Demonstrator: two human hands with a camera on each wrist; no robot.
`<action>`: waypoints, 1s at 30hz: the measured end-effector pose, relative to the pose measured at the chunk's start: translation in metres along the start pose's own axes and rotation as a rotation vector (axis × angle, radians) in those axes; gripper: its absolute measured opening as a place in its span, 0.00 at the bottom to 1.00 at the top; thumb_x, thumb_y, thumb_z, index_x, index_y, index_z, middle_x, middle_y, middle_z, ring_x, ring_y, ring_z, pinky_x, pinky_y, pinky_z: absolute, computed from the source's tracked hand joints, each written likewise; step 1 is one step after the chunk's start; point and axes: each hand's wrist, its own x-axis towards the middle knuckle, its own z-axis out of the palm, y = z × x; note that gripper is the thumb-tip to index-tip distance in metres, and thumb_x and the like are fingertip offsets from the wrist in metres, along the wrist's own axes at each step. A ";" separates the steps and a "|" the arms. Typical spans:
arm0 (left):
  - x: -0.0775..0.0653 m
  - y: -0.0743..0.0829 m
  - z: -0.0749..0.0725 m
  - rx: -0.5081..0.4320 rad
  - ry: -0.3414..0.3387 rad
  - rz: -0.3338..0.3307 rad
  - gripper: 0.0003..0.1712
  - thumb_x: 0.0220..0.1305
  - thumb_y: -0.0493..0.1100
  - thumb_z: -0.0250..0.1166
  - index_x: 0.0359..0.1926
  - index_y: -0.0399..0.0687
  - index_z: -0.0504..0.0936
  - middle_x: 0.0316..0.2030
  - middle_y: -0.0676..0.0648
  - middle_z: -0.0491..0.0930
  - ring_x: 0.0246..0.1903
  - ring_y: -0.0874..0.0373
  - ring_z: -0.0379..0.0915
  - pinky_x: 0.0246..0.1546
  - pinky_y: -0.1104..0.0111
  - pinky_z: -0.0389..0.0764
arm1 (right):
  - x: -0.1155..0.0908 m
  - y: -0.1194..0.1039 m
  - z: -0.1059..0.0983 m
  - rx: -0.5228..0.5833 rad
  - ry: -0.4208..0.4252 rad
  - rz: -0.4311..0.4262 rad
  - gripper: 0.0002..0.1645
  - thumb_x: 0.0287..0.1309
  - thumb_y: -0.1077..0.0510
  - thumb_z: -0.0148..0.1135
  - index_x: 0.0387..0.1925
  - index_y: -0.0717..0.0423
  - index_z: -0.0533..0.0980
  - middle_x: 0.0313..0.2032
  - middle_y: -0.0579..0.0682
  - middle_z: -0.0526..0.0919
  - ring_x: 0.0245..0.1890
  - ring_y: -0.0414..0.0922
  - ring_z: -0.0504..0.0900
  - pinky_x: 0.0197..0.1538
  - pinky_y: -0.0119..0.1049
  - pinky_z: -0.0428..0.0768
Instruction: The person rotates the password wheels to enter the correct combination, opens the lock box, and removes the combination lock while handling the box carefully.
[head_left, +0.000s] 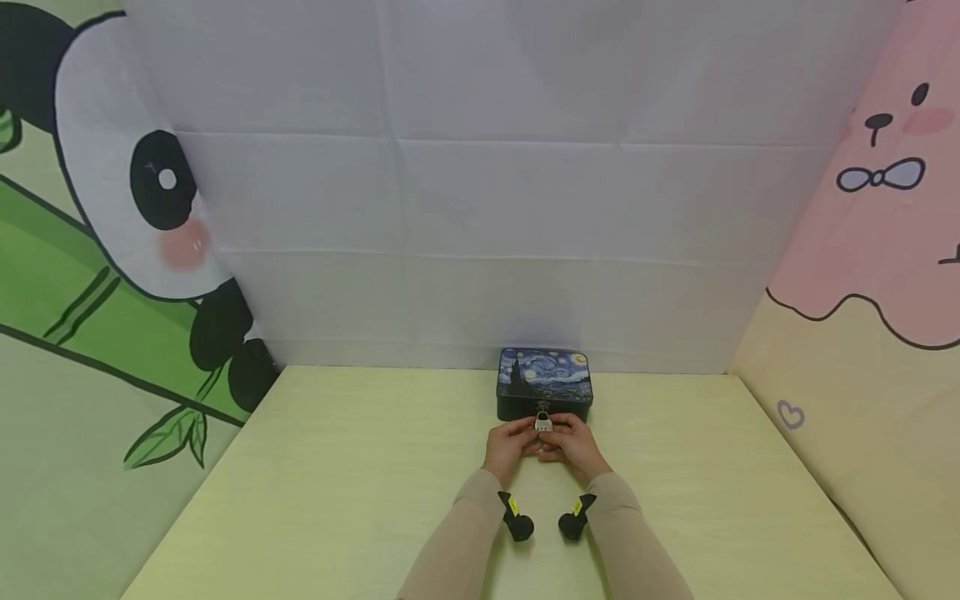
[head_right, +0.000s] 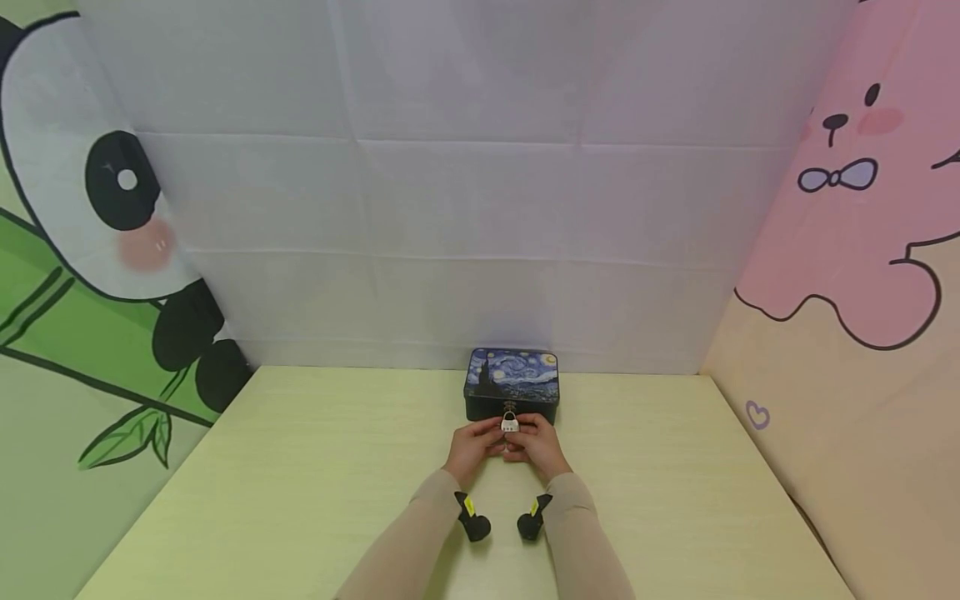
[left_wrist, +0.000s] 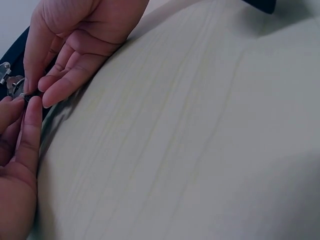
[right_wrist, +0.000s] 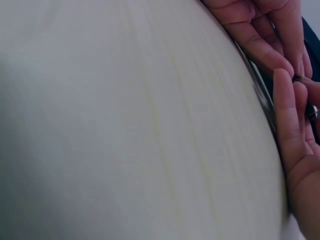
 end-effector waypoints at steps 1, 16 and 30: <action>0.000 0.000 0.000 -0.001 0.001 -0.001 0.18 0.66 0.29 0.64 0.56 0.25 0.79 0.46 0.32 0.83 0.32 0.58 0.83 0.37 0.66 0.87 | 0.000 0.000 0.000 -0.002 0.002 0.001 0.23 0.62 0.76 0.56 0.58 0.73 0.62 0.35 0.54 0.81 0.22 0.42 0.82 0.29 0.36 0.87; -0.002 0.001 0.000 0.031 0.011 -0.014 0.18 0.67 0.28 0.63 0.56 0.25 0.79 0.47 0.31 0.82 0.37 0.52 0.84 0.39 0.63 0.87 | 0.002 0.001 0.001 -0.003 0.003 0.009 0.22 0.64 0.74 0.57 0.58 0.72 0.63 0.32 0.52 0.81 0.22 0.40 0.79 0.28 0.36 0.87; -0.016 0.021 0.003 0.036 -0.007 0.018 0.18 0.67 0.26 0.60 0.56 0.22 0.77 0.47 0.29 0.82 0.38 0.48 0.85 0.42 0.59 0.87 | 0.001 0.000 0.001 -0.012 -0.018 0.000 0.23 0.64 0.72 0.58 0.58 0.71 0.62 0.32 0.51 0.80 0.21 0.40 0.78 0.28 0.36 0.87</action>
